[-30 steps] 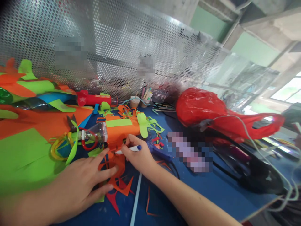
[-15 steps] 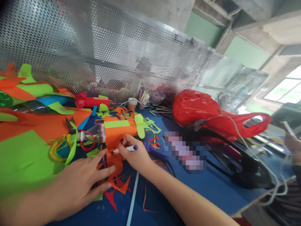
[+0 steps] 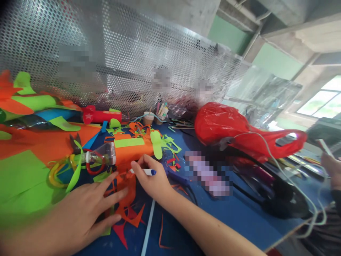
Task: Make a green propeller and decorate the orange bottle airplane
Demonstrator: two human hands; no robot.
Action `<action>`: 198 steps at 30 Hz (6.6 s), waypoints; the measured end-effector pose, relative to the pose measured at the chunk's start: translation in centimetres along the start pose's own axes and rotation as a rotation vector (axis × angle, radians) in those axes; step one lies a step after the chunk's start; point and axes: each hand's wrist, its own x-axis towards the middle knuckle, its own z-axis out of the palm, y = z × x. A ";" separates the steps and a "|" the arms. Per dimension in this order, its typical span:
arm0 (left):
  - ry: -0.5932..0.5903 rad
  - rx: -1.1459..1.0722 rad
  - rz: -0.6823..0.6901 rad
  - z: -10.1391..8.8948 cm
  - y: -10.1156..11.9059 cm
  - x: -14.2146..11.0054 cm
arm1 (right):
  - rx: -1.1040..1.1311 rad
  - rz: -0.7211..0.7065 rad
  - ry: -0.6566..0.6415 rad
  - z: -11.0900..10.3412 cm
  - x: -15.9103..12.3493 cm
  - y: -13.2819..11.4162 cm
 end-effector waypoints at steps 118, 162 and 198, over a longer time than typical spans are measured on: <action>0.036 -0.006 -0.003 -0.2 0.2 0.0 | -0.016 0.087 -0.029 0.1 0.4 0.0; 0.046 0.044 0.018 0.0 0.1 0.1 | -0.012 0.088 -0.047 0.1 0.4 0.1; 0.034 0.058 0.044 0.0 -0.1 0.3 | 0.023 0.057 -0.054 0.2 0.3 0.9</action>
